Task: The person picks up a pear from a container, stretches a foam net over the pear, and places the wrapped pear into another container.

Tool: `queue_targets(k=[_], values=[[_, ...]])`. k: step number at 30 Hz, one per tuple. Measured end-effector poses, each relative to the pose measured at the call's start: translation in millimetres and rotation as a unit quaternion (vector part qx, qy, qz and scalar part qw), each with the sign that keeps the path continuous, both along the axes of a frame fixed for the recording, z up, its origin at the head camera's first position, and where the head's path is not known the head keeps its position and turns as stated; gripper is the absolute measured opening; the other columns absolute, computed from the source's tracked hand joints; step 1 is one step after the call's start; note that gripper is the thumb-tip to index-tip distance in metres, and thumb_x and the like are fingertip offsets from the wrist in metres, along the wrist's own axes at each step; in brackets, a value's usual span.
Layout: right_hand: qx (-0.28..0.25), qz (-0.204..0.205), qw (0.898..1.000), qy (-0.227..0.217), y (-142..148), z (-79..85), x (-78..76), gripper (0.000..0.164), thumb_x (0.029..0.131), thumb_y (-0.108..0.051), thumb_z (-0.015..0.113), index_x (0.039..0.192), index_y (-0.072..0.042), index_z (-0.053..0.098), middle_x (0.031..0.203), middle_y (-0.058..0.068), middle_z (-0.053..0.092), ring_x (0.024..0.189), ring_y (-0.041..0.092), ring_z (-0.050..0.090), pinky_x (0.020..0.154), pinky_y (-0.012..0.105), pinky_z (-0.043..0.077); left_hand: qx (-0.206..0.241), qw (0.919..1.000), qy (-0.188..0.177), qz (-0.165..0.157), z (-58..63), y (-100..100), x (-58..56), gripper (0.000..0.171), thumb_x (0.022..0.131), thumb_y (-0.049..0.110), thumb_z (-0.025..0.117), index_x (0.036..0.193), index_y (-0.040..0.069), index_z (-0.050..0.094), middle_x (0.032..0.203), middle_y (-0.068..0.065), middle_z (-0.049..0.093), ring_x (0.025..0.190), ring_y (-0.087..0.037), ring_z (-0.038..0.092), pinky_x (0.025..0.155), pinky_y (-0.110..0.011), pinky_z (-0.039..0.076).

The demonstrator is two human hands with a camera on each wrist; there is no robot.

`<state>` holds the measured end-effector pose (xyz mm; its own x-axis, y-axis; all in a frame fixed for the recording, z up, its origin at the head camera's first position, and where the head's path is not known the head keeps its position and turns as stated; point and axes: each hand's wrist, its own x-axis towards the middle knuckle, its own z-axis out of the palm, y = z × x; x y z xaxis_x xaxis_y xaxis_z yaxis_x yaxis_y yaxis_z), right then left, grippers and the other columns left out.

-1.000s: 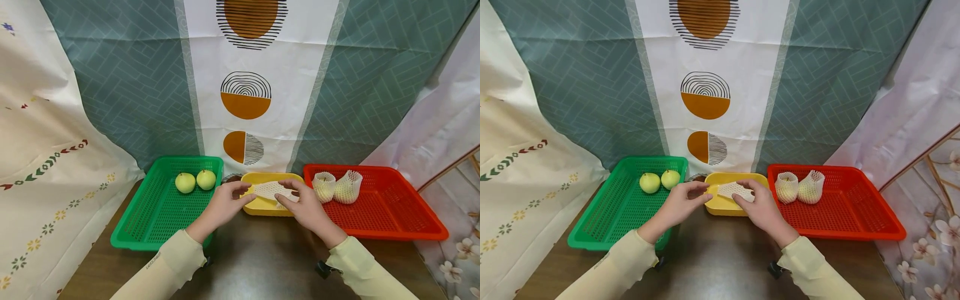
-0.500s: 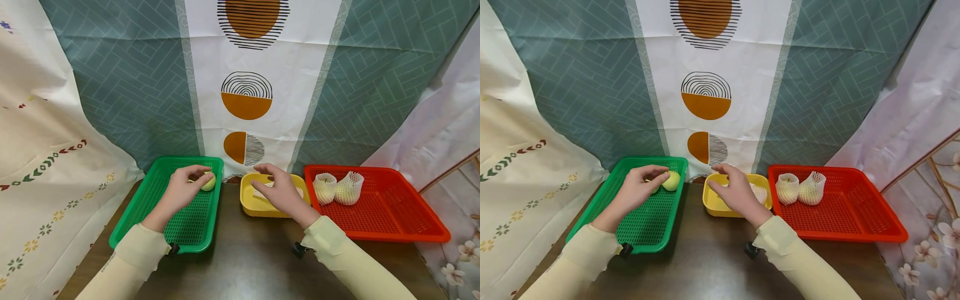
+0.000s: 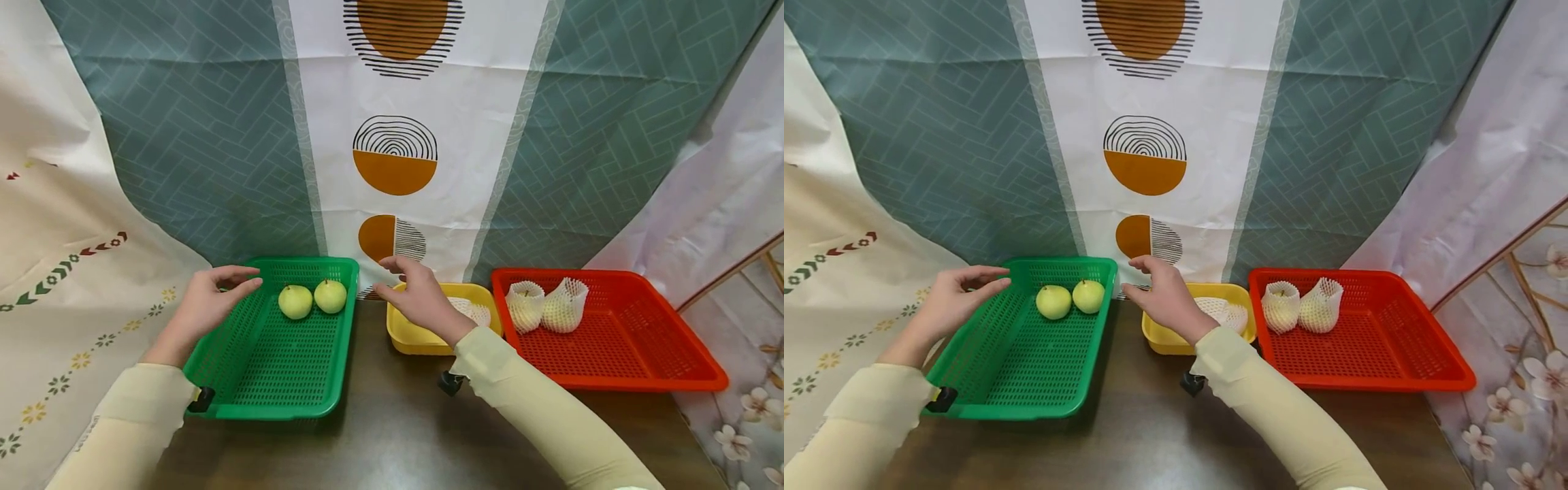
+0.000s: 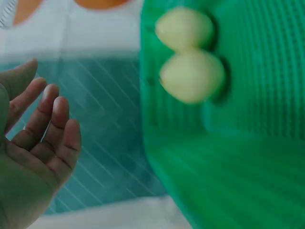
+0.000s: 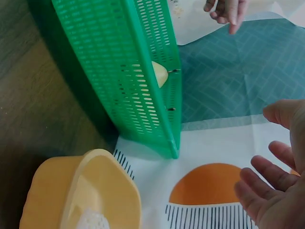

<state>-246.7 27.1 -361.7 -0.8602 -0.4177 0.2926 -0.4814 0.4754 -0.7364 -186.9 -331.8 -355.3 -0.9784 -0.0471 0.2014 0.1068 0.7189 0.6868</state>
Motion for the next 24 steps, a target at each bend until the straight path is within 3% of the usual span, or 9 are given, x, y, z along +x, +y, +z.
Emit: queue_targets(k=[5, 13, 16, 22, 24], values=[[0.03, 0.007, 0.999, 0.009, -15, -7.3, -12.6, 0.045, 0.087, -0.038, 0.063, 0.127, -0.021, 0.052, 0.129, -0.004, 0.054, 0.119, 0.014, 0.051, 0.101, 0.036, 0.043, -0.007, 0.9995, -0.027, 0.012, -19.5, -33, -1.9, 0.041, 0.087, 0.052, 0.056, 0.118, 0.026, 0.063, 0.115, -0.002, 0.063, 0.09, 0.0, 0.056, 0.075, -0.024, 0.049], [0.106, 0.005, 0.994, 0.007, -34, -22.8, -36.6, 0.059, 0.083, -0.041, 0.068, 0.132, -0.013, 0.049, 0.133, 0.002, 0.053, 0.117, 0.015, 0.051, 0.098, 0.032, 0.045, -0.033, 0.9981, -0.04, -0.032, -41.7, -64, -8.4, 0.043, 0.089, 0.043, 0.059, 0.123, 0.017, 0.062, 0.126, -0.014, 0.059, 0.088, 0.013, 0.052, 0.071, -0.019, 0.05], [0.126, 0.002, 0.992, 0.007, -39, -28.8, -44.3, 0.061, 0.082, -0.04, 0.069, 0.132, -0.012, 0.047, 0.133, 0.002, 0.052, 0.113, 0.015, 0.051, 0.096, 0.031, 0.046, -0.046, 0.9969, -0.05, -0.039, -43.9, -67, -10.1, 0.044, 0.089, 0.043, 0.059, 0.124, 0.016, 0.062, 0.127, -0.014, 0.058, 0.092, 0.005, 0.055, 0.071, -0.022, 0.051], [0.15, 0.009, 0.989, 0.01, -49, -35.3, -54.3, 0.064, 0.081, -0.034, 0.072, 0.133, -0.007, 0.046, 0.128, 0.004, 0.054, 0.103, 0.019, 0.054, 0.089, 0.032, 0.049, -0.056, 0.9941, -0.077, -0.053, -39.7, -68, -11.1, 0.046, 0.09, 0.043, 0.057, 0.125, 0.013, 0.06, 0.131, -0.017, 0.055, 0.107, -0.028, 0.057, 0.073, -0.025, 0.051], [0.156, 0.015, 0.988, 0.006, -53, -36.5, -55.5, 0.066, 0.08, -0.034, 0.072, 0.134, -0.007, 0.045, 0.129, 0.005, 0.054, 0.106, 0.02, 0.054, 0.092, 0.032, 0.048, -0.061, 0.9925, -0.089, -0.057, -38.4, -71, -10.5, 0.046, 0.09, 0.043, 0.057, 0.125, 0.013, 0.061, 0.132, -0.018, 0.054, 0.109, -0.031, 0.056, 0.073, -0.026, 0.051]])
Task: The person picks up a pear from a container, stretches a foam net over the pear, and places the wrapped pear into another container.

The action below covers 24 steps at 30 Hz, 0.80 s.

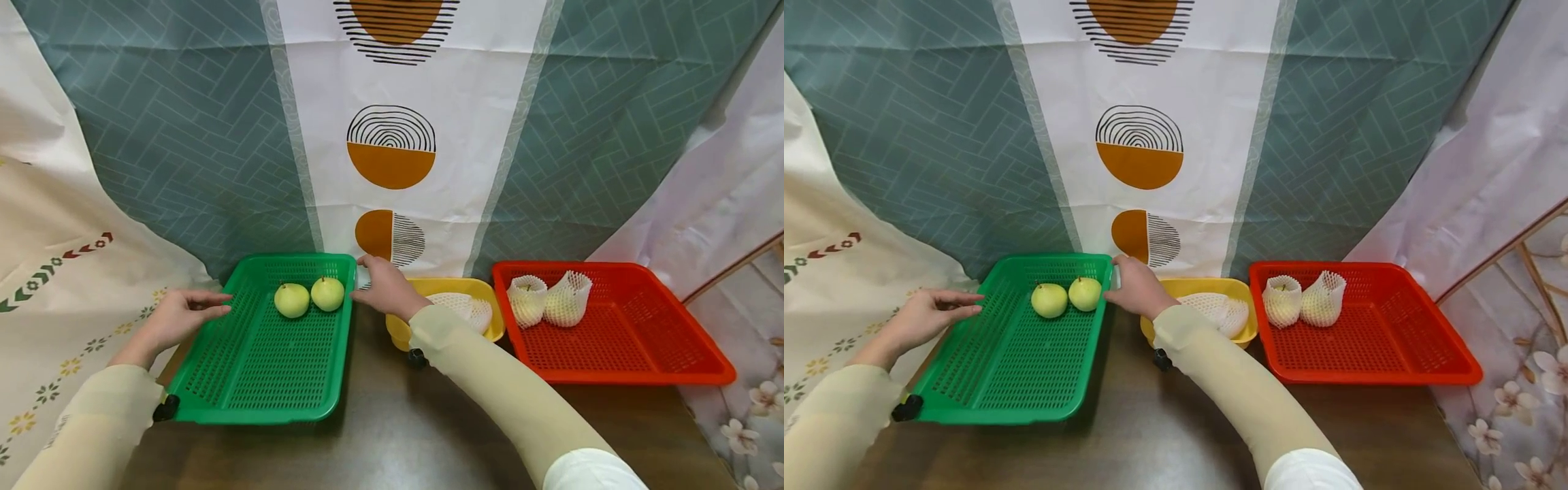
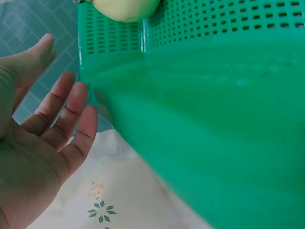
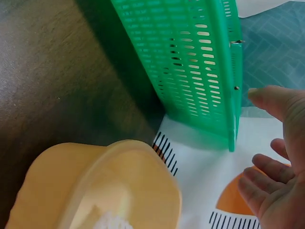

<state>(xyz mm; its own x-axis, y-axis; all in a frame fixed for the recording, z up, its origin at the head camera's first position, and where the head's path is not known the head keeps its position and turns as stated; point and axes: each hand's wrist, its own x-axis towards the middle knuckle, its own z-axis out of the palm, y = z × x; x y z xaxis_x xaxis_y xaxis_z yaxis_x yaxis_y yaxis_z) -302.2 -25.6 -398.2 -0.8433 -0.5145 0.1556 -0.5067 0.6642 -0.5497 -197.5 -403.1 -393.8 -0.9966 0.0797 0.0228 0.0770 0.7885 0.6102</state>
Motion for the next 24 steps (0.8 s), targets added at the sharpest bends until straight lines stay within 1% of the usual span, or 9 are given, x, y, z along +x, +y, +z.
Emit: queue_targets(k=[2, 6, 9, 11, 12, 15, 18, 22, 24], values=[[0.007, 0.008, 1.0, 0.0, -5, 0.0, -1.3, 0.068, 0.079, -0.035, 0.073, 0.135, -0.007, 0.044, 0.132, 0.006, 0.053, 0.111, 0.019, 0.053, 0.095, 0.033, 0.047, -0.007, 0.9999, -0.011, -0.001, 1.1, -5, 1.1, 0.045, 0.09, 0.043, 0.058, 0.124, 0.013, 0.062, 0.131, -0.019, 0.054, 0.106, -0.027, 0.058, 0.072, -0.027, 0.052], [0.023, 0.014, 1.0, 0.014, -13, -0.6, -5.8, 0.071, 0.077, -0.038, 0.075, 0.134, -0.008, 0.044, 0.134, 0.007, 0.052, 0.113, 0.018, 0.051, 0.098, 0.033, 0.045, -0.023, 0.9992, -0.032, -0.005, 3.1, -16, 2.2, 0.045, 0.09, 0.043, 0.058, 0.123, 0.012, 0.063, 0.124, -0.02, 0.058, 0.095, -0.013, 0.062, 0.071, -0.032, 0.053], [0.034, 0.011, 0.999, 0.017, -15, -1.6, -10.6, 0.072, 0.076, -0.039, 0.076, 0.133, -0.008, 0.045, 0.132, 0.006, 0.053, 0.113, 0.018, 0.052, 0.098, 0.034, 0.045, -0.024, 0.9987, -0.044, -0.009, 3.2, -24, 1.0, 0.043, 0.09, 0.042, 0.059, 0.121, 0.013, 0.064, 0.121, -0.019, 0.06, 0.097, -0.016, 0.061, 0.076, -0.038, 0.053], [0.039, 0.01, 0.999, 0.016, -15, -2.7, -13.6, 0.072, 0.076, -0.039, 0.076, 0.133, -0.008, 0.046, 0.132, 0.006, 0.054, 0.114, 0.019, 0.052, 0.098, 0.034, 0.045, -0.023, 0.9984, -0.05, -0.016, 2.6, -28, 0.3, 0.042, 0.09, 0.041, 0.059, 0.12, 0.012, 0.065, 0.12, -0.018, 0.061, 0.102, -0.025, 0.06, 0.079, -0.043, 0.053], [0.041, 0.01, 0.999, 0.013, -15, -3.2, -14.8, 0.071, 0.076, -0.04, 0.075, 0.133, -0.008, 0.046, 0.132, 0.006, 0.054, 0.115, 0.019, 0.052, 0.098, 0.034, 0.045, -0.024, 0.9982, -0.053, -0.017, 1.8, -29, -0.1, 0.041, 0.089, 0.041, 0.06, 0.119, 0.013, 0.065, 0.119, -0.017, 0.062, 0.103, -0.027, 0.06, 0.08, -0.043, 0.053], [0.046, 0.013, 0.999, 0.005, -16, -4.6, -16.1, 0.07, 0.077, -0.04, 0.074, 0.133, -0.008, 0.047, 0.133, 0.004, 0.053, 0.116, 0.018, 0.052, 0.1, 0.033, 0.044, -0.026, 0.9976, -0.06, -0.021, -1.2, -34, -1.0, 0.04, 0.089, 0.04, 0.06, 0.118, 0.013, 0.066, 0.118, -0.016, 0.063, 0.099, -0.021, 0.061, 0.079, -0.038, 0.053], [0.057, 0.016, 0.998, 0.005, -20, -5.9, -15.4, 0.067, 0.079, -0.039, 0.072, 0.134, -0.01, 0.046, 0.134, 0.003, 0.052, 0.118, 0.017, 0.051, 0.101, 0.031, 0.043, -0.021, 0.9969, -0.073, -0.022, -4.7, -38, -0.9, 0.041, 0.088, 0.042, 0.06, 0.119, 0.014, 0.066, 0.118, -0.015, 0.063, 0.1, -0.019, 0.061, 0.078, -0.036, 0.054], [0.069, 0.032, 0.997, 0.019, -27, -6.7, -14.2, 0.064, 0.081, -0.037, 0.071, 0.134, -0.01, 0.046, 0.135, 0.004, 0.052, 0.121, 0.017, 0.048, 0.103, 0.03, 0.041, 0.0, 0.9958, -0.089, -0.022, -7.9, -40, 0.0, 0.045, 0.088, 0.044, 0.06, 0.121, 0.014, 0.064, 0.122, -0.017, 0.061, 0.111, -0.035, 0.057, 0.082, -0.043, 0.053], [0.075, 0.042, 0.996, 0.028, -32, -7.3, -13.7, 0.064, 0.081, -0.036, 0.07, 0.134, -0.009, 0.045, 0.135, 0.004, 0.051, 0.122, 0.017, 0.048, 0.103, 0.031, 0.041, 0.012, 0.9949, -0.098, -0.02, -9.4, -40, 0.0, 0.046, 0.088, 0.044, 0.059, 0.123, 0.015, 0.063, 0.125, -0.018, 0.059, 0.113, -0.037, 0.056, 0.083, -0.045, 0.052]])
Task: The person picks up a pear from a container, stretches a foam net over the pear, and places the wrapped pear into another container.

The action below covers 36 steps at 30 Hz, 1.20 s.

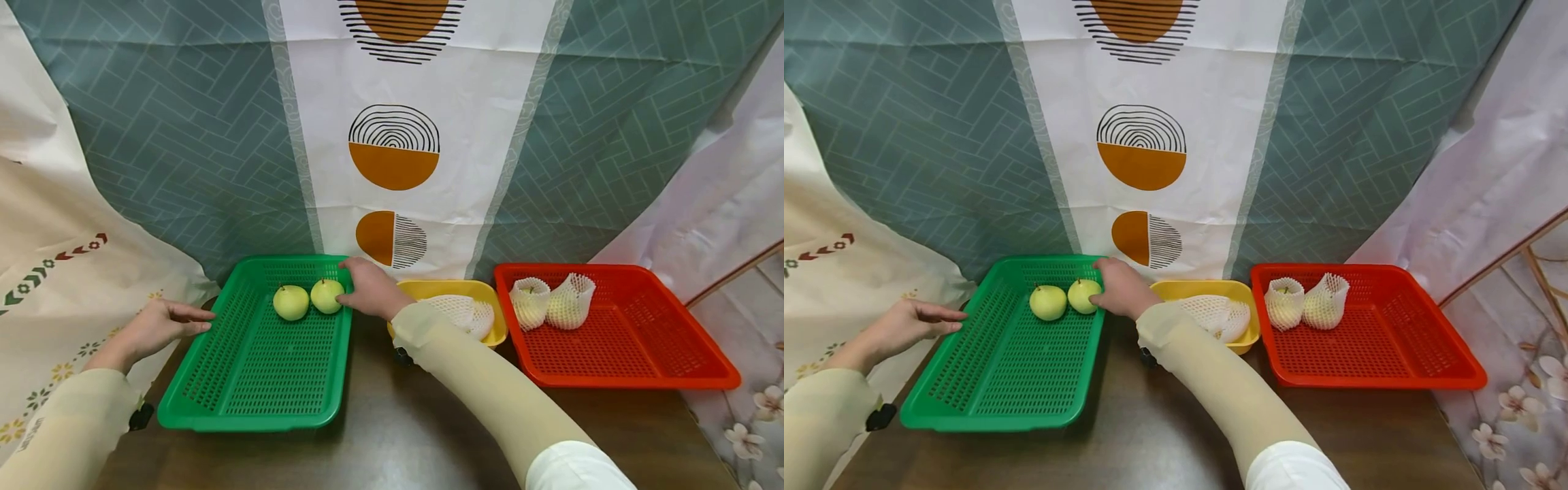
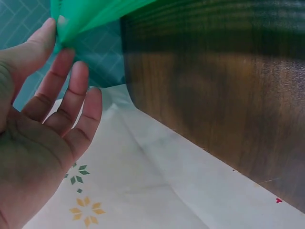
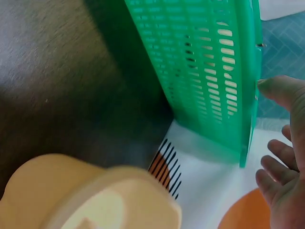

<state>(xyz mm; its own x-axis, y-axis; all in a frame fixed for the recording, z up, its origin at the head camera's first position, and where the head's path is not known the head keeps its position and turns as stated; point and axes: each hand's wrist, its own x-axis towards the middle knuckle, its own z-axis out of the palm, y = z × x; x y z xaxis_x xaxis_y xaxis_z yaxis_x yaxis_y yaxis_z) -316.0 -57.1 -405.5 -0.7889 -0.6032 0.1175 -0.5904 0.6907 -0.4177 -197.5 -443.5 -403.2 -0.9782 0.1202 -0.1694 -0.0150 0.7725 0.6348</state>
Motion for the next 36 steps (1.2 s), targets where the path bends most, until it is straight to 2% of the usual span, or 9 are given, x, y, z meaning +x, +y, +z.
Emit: queue_targets(k=[5, 10, 12, 15, 18, 22, 26, 31, 36], values=[[0.035, 0.019, 0.999, 0.024, -11, -6.4, 0.8, 0.066, 0.081, -0.04, 0.07, 0.135, -0.011, 0.045, 0.135, 0.001, 0.051, 0.123, 0.016, 0.048, 0.102, 0.029, 0.041, 0.028, 0.9992, -0.026, 0.013, -5.0, 0, 0.3, 0.051, 0.088, 0.045, 0.06, 0.128, 0.015, 0.058, 0.133, -0.02, 0.052, 0.101, -0.019, 0.064, 0.08, -0.038, 0.054], [0.058, 0.031, 0.997, 0.032, -20, -15.6, 1.7, 0.071, 0.077, -0.04, 0.074, 0.135, -0.013, 0.045, 0.135, 0.001, 0.051, 0.121, 0.016, 0.05, 0.099, 0.029, 0.043, 0.049, 0.9981, -0.035, 0.016, -10.7, -2, 1.9, 0.055, 0.088, 0.046, 0.059, 0.132, 0.014, 0.054, 0.141, -0.022, 0.043, 0.094, 0.002, 0.059, 0.079, -0.036, 0.054], [0.066, 0.033, 0.997, 0.03, -23, -16.7, 2.5, 0.075, 0.074, -0.038, 0.077, 0.136, -0.013, 0.044, 0.135, 0.002, 0.05, 0.121, 0.017, 0.05, 0.099, 0.03, 0.044, 0.052, 0.9978, -0.036, 0.018, -11.7, -3, 2.4, 0.055, 0.088, 0.047, 0.059, 0.133, 0.015, 0.054, 0.142, -0.021, 0.042, 0.097, 0.006, 0.056, 0.081, -0.037, 0.054], [0.089, 0.036, 0.995, 0.039, -26, -16.0, 3.4, 0.08, 0.071, -0.036, 0.08, 0.137, -0.012, 0.043, 0.135, 0.002, 0.05, 0.118, 0.017, 0.05, 0.098, 0.03, 0.044, 0.059, 0.9975, -0.035, 0.017, -13.0, -5, 1.9, 0.055, 0.088, 0.047, 0.058, 0.133, 0.016, 0.054, 0.143, -0.021, 0.041, 0.101, 0.004, 0.056, 0.084, -0.041, 0.053], [0.121, 0.044, 0.99, 0.055, -29, -14.0, 4.8, 0.079, 0.072, -0.035, 0.079, 0.138, -0.011, 0.042, 0.132, 0.001, 0.052, 0.114, 0.015, 0.052, 0.095, 0.029, 0.046, 0.067, 0.9967, -0.039, 0.023, -15.7, -6, 1.7, 0.055, 0.088, 0.047, 0.058, 0.134, 0.017, 0.053, 0.144, -0.019, 0.039, 0.102, 0.007, 0.054, 0.087, -0.042, 0.052], [0.152, 0.056, 0.984, 0.071, -35, -13.0, 7.8, 0.071, 0.079, -0.034, 0.071, 0.139, -0.012, 0.04, 0.126, 0.0, 0.057, 0.108, 0.015, 0.055, 0.088, 0.027, 0.048, 0.073, 0.9958, -0.044, 0.034, -20.9, -9, 3.7, 0.055, 0.088, 0.048, 0.057, 0.134, 0.018, 0.053, 0.146, -0.018, 0.037, 0.096, 0.015, 0.051, 0.088, -0.042, 0.051], [0.156, 0.053, 0.983, 0.08, -42, -15.7, 8.9, 0.06, 0.085, -0.034, 0.066, 0.135, -0.014, 0.041, 0.111, -0.001, 0.061, 0.096, 0.014, 0.058, 0.078, 0.027, 0.05, 0.074, 0.9957, -0.04, 0.04, -24.1, -10, 5.2, 0.055, 0.088, 0.048, 0.057, 0.133, 0.017, 0.054, 0.145, -0.019, 0.037, 0.094, 0.015, 0.052, 0.086, -0.041, 0.052], [0.125, 0.041, 0.988, 0.078, -45, -19.5, 6.7, 0.038, 0.09, -0.033, 0.061, 0.12, -0.015, 0.046, 0.088, -0.004, 0.059, 0.076, 0.011, 0.055, 0.065, 0.026, 0.048, 0.073, 0.9958, -0.038, 0.041, -23.7, -8, 4.7, 0.055, 0.088, 0.048, 0.058, 0.133, 0.017, 0.054, 0.145, -0.018, 0.037, 0.094, 0.012, 0.052, 0.084, -0.038, 0.052], [0.095, 0.049, 0.992, 0.072, -43, -23.1, 3.5, 0.011, 0.095, -0.03, 0.053, 0.097, -0.02, 0.048, 0.077, -0.008, 0.054, 0.069, 0.008, 0.053, 0.061, 0.022, 0.045, 0.078, 0.9955, -0.037, 0.038, -21.2, -7, 2.9, 0.054, 0.089, 0.046, 0.058, 0.134, 0.016, 0.053, 0.144, -0.017, 0.038, 0.095, 0.012, 0.053, 0.084, -0.039, 0.052]])
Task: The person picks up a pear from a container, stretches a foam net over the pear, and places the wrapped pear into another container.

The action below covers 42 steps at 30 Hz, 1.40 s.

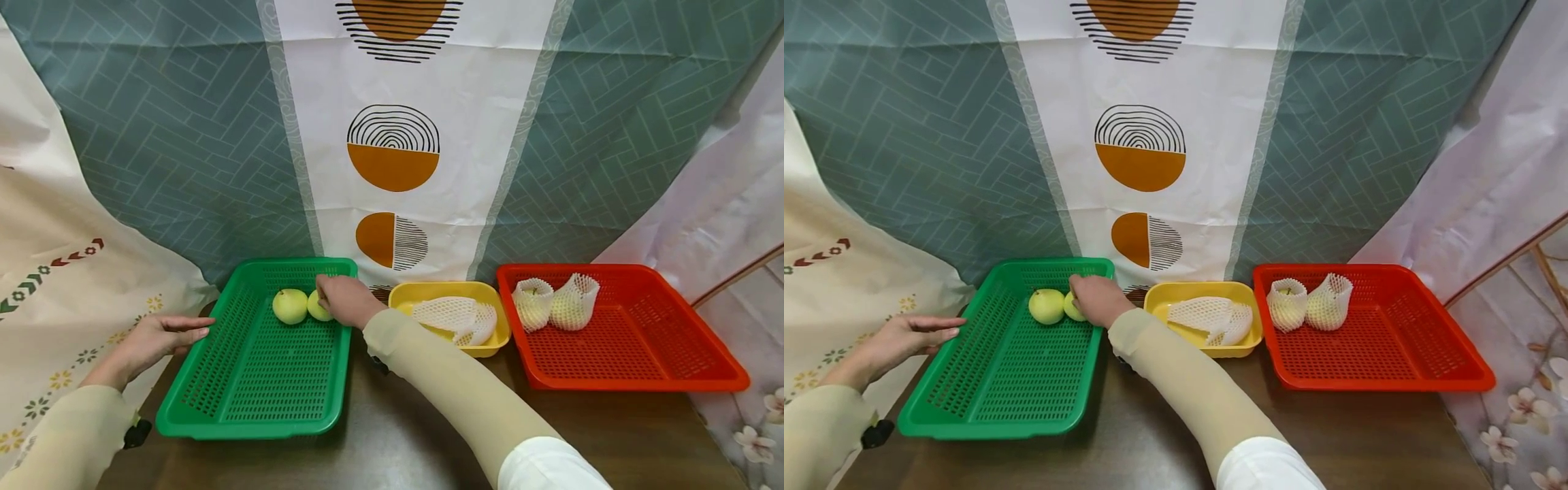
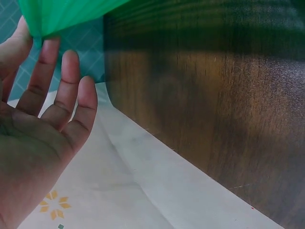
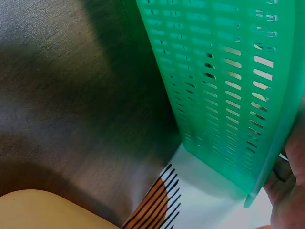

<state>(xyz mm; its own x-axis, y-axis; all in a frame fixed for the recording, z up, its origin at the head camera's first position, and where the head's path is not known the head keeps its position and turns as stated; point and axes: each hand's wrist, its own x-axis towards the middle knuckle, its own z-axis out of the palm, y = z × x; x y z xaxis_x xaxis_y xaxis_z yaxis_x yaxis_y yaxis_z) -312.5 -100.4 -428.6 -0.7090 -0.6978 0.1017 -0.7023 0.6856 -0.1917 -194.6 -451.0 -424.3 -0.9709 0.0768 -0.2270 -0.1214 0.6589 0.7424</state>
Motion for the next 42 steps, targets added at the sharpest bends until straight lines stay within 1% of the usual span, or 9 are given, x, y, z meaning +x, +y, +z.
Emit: queue_targets(k=[3, 7, 9, 12, 15, 20, 26, 34, 42], values=[[-0.009, 0.007, 1.0, -0.001, 2, 0.4, 0.0, 0.011, 0.096, -0.029, 0.052, 0.088, -0.021, 0.05, 0.076, -0.009, 0.053, 0.069, 0.008, 0.052, 0.062, 0.021, 0.044, 0.001, 1.0, 0.001, -0.002, 2.2, 0, -0.7, 0.054, 0.089, 0.045, 0.058, 0.133, 0.015, 0.053, 0.138, -0.007, 0.045, 0.095, 0.013, 0.053, 0.084, -0.038, 0.052], [-0.003, 0.006, 1.0, 0.007, 2, 2.2, -0.2, 0.011, 0.095, -0.028, 0.054, 0.087, -0.021, 0.054, 0.078, -0.01, 0.054, 0.071, 0.007, 0.052, 0.063, 0.021, 0.045, -0.007, 1.0, 0.0, 0.0, 3.4, 1, -0.4, 0.054, 0.088, 0.045, 0.059, 0.133, 0.015, 0.054, 0.129, 0.007, 0.049, 0.094, 0.011, 0.054, 0.082, -0.035, 0.053], [-0.002, 0.004, 1.0, 0.008, 3, 2.0, -0.9, 0.009, 0.094, -0.028, 0.055, 0.088, -0.02, 0.055, 0.079, -0.01, 0.055, 0.072, 0.007, 0.053, 0.064, 0.021, 0.045, -0.009, 1.0, -0.002, 0.002, 3.6, 1, 0.0, 0.054, 0.088, 0.046, 0.059, 0.133, 0.016, 0.054, 0.131, 0.004, 0.049, 0.094, 0.011, 0.054, 0.081, -0.034, 0.053], [-0.006, 0.002, 1.0, 0.002, 5, 0.5, -2.1, 0.009, 0.095, -0.027, 0.055, 0.09, -0.019, 0.056, 0.079, -0.009, 0.055, 0.072, 0.007, 0.053, 0.064, 0.021, 0.045, -0.007, 0.9999, -0.01, 0.003, 3.7, 2, 0.7, 0.055, 0.088, 0.047, 0.059, 0.133, 0.016, 0.054, 0.139, -0.009, 0.046, 0.094, 0.012, 0.053, 0.083, -0.036, 0.053], [-0.013, 0.006, 1.0, -0.008, 6, -0.2, -2.8, 0.01, 0.095, -0.026, 0.054, 0.091, -0.018, 0.055, 0.08, -0.008, 0.055, 0.073, 0.008, 0.053, 0.064, 0.021, 0.045, -0.004, 0.9999, -0.016, 0.003, 2.7, 1, 2.4, 0.056, 0.088, 0.047, 0.058, 0.134, 0.016, 0.053, 0.142, -0.015, 0.043, 0.095, 0.013, 0.053, 0.085, -0.039, 0.052], [-0.031, 0.006, 0.999, -0.035, 9, 4.4, -1.4, 0.01, 0.096, -0.026, 0.052, 0.092, -0.017, 0.054, 0.084, -0.007, 0.056, 0.074, 0.007, 0.053, 0.065, 0.02, 0.045, -0.008, 0.9998, -0.02, 0.002, 4.2, 2, 3.0, 0.057, 0.088, 0.049, 0.057, 0.135, 0.017, 0.052, 0.144, -0.018, 0.04, 0.095, 0.013, 0.053, 0.085, -0.04, 0.052], [-0.079, -0.003, 0.994, -0.069, 14, 7.0, -4.1, 0.009, 0.098, -0.025, 0.046, 0.095, -0.018, 0.05, 0.089, -0.007, 0.057, 0.072, 0.008, 0.052, 0.064, 0.019, 0.043, -0.005, 0.9998, -0.021, -0.001, 5.5, 4, 0.7, 0.056, 0.088, 0.049, 0.056, 0.135, 0.018, 0.051, 0.145, -0.017, 0.038, 0.096, 0.009, 0.055, 0.083, -0.036, 0.052], [-0.166, -0.029, 0.978, -0.121, 21, 10.3, -5.9, 0.008, 0.099, -0.028, 0.045, 0.096, -0.021, 0.045, 0.097, -0.007, 0.057, 0.074, 0.007, 0.054, 0.062, 0.02, 0.046, -0.01, 0.9998, -0.016, 0.004, 8.7, 9, 2.2, 0.058, 0.088, 0.05, 0.056, 0.135, 0.016, 0.051, 0.144, -0.018, 0.039, 0.096, 0.0, 0.057, 0.077, -0.031, 0.052], [-0.216, -0.028, 0.965, -0.143, 29, 23.5, -0.1, 0.01, 0.1, -0.03, 0.043, 0.096, -0.02, 0.045, 0.094, -0.006, 0.057, 0.072, 0.01, 0.054, 0.061, 0.021, 0.047, -0.016, 0.9998, -0.014, -0.001, 10.1, 10, 3.2, 0.057, 0.089, 0.048, 0.056, 0.135, 0.015, 0.051, 0.144, -0.019, 0.04, 0.095, 0.006, 0.057, 0.081, -0.035, 0.052]])
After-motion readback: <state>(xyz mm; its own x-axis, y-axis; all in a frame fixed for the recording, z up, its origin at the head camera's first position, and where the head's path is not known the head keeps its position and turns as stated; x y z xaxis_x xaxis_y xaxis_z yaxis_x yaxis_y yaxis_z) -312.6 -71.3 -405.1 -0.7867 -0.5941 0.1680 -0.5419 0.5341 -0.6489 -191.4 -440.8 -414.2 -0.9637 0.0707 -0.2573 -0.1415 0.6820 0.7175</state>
